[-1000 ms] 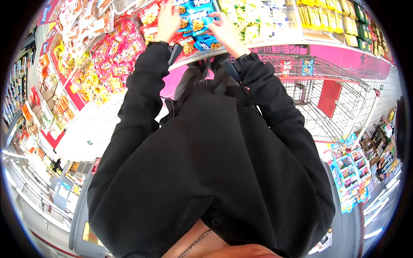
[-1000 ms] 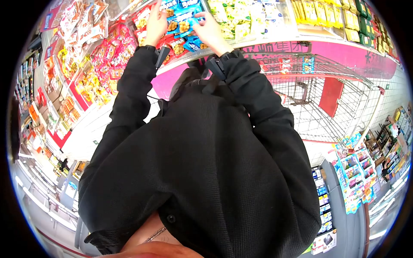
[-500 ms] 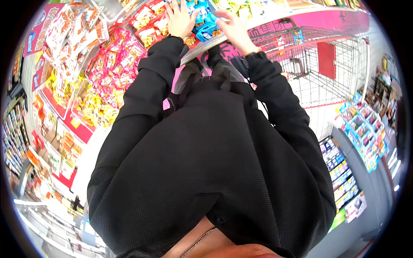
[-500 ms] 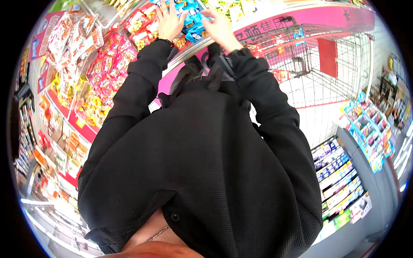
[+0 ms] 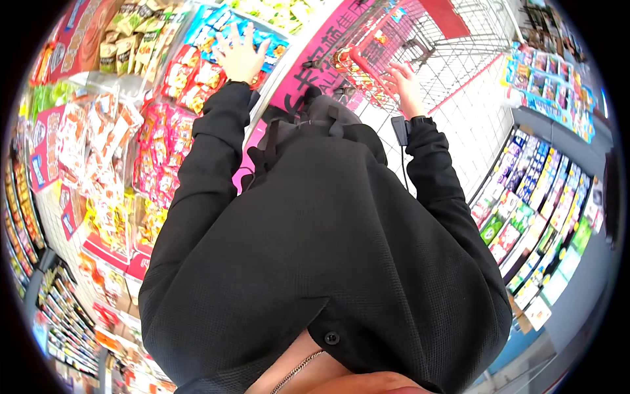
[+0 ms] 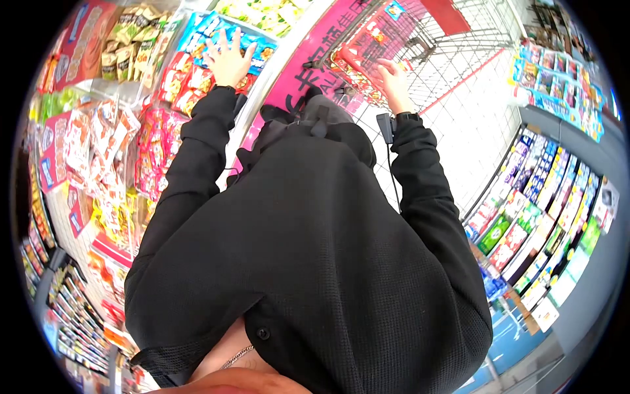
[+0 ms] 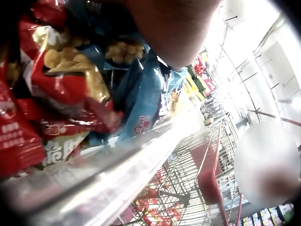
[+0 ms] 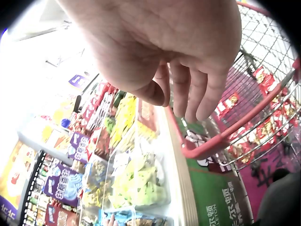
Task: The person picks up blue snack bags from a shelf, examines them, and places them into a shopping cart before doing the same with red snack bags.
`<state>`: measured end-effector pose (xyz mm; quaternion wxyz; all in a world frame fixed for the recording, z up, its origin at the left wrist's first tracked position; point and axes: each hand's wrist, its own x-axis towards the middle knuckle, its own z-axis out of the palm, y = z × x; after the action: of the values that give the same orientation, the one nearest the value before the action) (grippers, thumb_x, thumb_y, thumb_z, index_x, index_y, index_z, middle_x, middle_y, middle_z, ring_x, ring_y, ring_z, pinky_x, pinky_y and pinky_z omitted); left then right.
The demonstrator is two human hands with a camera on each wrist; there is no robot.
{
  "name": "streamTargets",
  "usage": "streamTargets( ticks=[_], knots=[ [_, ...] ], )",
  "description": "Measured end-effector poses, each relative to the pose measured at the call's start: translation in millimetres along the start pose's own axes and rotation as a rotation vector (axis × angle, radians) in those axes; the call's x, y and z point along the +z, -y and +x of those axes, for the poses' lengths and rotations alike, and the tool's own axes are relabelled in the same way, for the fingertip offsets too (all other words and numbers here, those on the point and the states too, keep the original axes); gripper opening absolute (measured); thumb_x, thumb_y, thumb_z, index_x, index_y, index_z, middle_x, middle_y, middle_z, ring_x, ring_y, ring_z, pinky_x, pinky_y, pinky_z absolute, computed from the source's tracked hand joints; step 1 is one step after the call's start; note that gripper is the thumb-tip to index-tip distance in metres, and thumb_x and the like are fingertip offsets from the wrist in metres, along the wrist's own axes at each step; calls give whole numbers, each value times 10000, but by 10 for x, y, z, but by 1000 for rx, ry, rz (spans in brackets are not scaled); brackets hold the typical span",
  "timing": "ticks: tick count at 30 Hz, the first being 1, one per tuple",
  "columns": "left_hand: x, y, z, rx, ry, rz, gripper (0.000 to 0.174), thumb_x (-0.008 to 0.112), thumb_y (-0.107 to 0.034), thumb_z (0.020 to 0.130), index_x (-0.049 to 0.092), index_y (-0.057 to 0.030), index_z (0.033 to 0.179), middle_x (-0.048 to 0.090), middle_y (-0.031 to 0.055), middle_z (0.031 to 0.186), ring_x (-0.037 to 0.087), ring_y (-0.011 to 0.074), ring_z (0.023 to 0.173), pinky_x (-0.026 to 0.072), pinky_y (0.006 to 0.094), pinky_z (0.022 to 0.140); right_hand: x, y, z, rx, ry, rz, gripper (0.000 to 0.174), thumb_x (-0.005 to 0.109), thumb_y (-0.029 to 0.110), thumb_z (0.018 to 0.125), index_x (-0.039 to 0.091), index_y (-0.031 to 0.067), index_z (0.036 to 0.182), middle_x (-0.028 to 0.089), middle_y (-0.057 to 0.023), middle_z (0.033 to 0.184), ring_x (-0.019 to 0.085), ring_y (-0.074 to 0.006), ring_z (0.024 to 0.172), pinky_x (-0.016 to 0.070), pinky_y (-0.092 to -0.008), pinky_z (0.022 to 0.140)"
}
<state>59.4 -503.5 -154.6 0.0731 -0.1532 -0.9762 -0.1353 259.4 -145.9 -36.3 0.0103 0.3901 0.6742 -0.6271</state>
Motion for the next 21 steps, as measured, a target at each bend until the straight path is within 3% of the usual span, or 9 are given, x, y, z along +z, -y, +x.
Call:
streamTargets(
  ticks=[8,9,10,13,16,19,21],
  knots=[
    [-12,75,17,24,79,-17,652,500,-592,986,423,-295,1562,281,145,1666,155,543,1509,97,702,1187,-701,-620,-110,124,-160,288,371,593,104,989,551,-15,1338,687,-165,1187,692,-228,994,581,-332,859],
    [-57,63,33,8,116,-36,645,505,-581,988,425,-294,1560,265,159,1669,142,546,1509,93,710,1182,-757,-650,-100,130,-177,328,371,593,103,987,555,-9,1339,692,-162,1179,692,-227,992,579,-332,853],
    [-97,49,72,-29,161,-61,631,503,-554,995,424,-287,1562,240,186,1671,125,548,1510,93,708,1184,-838,-699,-46,168,-187,297,360,566,135,1018,556,12,1356,666,-147,1267,674,-241,1092,546,-349,925],
    [-272,-138,219,-29,85,-174,592,513,-473,1011,432,-251,1555,234,231,1655,136,552,1504,100,712,1178,-1067,-832,174,134,-223,352,376,590,104,988,551,-17,1342,691,-165,1196,693,-232,1007,572,-335,858],
    [-416,-513,560,15,-65,-332,529,558,-332,1020,493,-115,1498,282,263,1619,218,512,1485,207,587,1200,-1228,-820,464,153,-237,382,368,582,111,996,553,-13,1341,684,-161,1208,688,-235,1041,570,-337,877],
    [-639,-1224,955,124,-116,-498,461,595,-215,1005,539,-51,1433,419,247,1543,368,436,1435,294,492,1181,-1439,-859,926,123,-244,396,359,572,125,1009,546,-13,1339,680,-165,1219,690,-243,1048,569,-344,895],
    [-562,-1713,1189,214,-37,-637,426,606,-173,995,558,-45,1399,505,221,1473,462,394,1371,361,465,1135,-1551,-828,1180,109,-249,419,377,575,119,1007,528,-13,1357,678,-168,1225,697,-243,1031,578,-342,878]
  ],
)
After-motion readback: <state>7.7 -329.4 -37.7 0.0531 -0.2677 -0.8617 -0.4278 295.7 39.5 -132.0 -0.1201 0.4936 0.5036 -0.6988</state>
